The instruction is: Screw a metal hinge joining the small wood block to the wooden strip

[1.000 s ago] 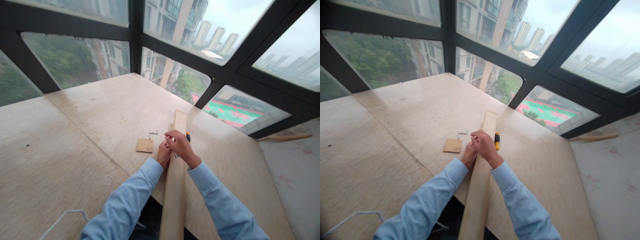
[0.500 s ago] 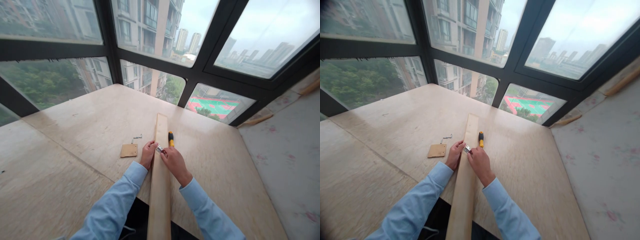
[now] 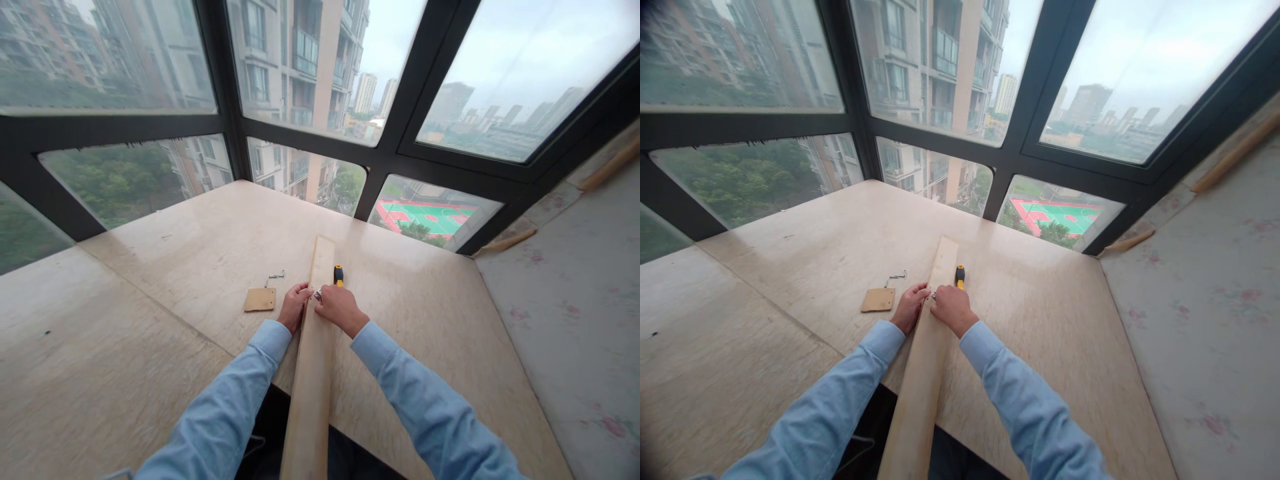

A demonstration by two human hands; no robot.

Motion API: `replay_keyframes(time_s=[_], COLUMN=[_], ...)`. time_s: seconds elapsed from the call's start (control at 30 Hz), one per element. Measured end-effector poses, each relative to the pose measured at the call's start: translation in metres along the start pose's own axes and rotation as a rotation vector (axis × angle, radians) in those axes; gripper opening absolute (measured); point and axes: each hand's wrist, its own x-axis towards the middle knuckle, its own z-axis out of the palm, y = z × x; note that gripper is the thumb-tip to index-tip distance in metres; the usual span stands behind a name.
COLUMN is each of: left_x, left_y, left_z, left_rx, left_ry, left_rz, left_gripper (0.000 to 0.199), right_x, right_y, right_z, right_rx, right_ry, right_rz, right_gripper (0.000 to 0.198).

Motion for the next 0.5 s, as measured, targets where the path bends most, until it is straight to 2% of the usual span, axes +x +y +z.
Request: replay_keyframes(time_s=[0.3,0.5], left_x=[-0.011,-0.019], left_y=[0.008,0.009], left_z=[0.001,0.004], left_rx=[0.044,0.050], left_ry=[-0.011,0.050], left_rz=[-0.044,-0.034], left_gripper=[0.040,0.040], right_x=[-0.022,-0.036], right_y=[0.014,0.007], right_z=[0.008,0.013], right_rx=[0.180,0.321], right_ry=[0.089,0.186], right_rz=[-0.022,-0.064], right_gripper=[0.014,0.007])
